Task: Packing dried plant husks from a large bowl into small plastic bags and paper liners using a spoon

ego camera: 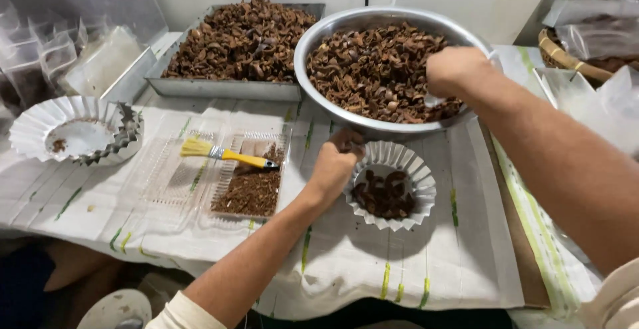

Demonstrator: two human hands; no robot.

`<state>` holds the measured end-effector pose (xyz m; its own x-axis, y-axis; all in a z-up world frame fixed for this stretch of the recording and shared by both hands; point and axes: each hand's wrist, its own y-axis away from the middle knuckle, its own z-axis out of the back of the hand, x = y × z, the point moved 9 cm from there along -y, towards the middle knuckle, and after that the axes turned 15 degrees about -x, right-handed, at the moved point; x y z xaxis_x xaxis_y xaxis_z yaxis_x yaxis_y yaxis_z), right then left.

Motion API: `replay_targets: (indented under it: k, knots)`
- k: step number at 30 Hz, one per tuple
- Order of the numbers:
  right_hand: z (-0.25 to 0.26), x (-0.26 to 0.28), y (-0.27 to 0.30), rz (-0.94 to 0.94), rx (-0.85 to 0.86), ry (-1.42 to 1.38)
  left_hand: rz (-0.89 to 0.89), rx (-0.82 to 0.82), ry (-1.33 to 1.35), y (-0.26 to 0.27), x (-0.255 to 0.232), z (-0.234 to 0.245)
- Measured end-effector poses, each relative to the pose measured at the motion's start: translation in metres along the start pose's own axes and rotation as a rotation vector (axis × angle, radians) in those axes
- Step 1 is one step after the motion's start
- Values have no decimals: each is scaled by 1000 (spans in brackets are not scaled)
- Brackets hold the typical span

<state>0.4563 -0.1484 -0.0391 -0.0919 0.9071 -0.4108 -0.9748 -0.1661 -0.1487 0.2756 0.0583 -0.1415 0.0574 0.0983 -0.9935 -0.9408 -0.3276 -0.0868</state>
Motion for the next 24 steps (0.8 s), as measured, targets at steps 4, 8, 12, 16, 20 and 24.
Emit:
replay_targets:
  k: [4,8,12,16,20,24]
  knots:
    - [47,51,56,322,175,-181,-14,13,6,1,-7,2]
    - [30,83,37,373,243,-500,-16,-13,5,-6,-5,2]
    - [44,79,62,243,379,-745,0,-40,28,-3,-11,6]
    - [93,71,110,33,446,-1019,-17,-38,25,-4,-16,8]
    - [101,62,111,-43,429,-1080,-16,-34,8,-4,-11,6]
    - [62,51,57,91,399,-1282,-25,-31,21,-5,-10,5]
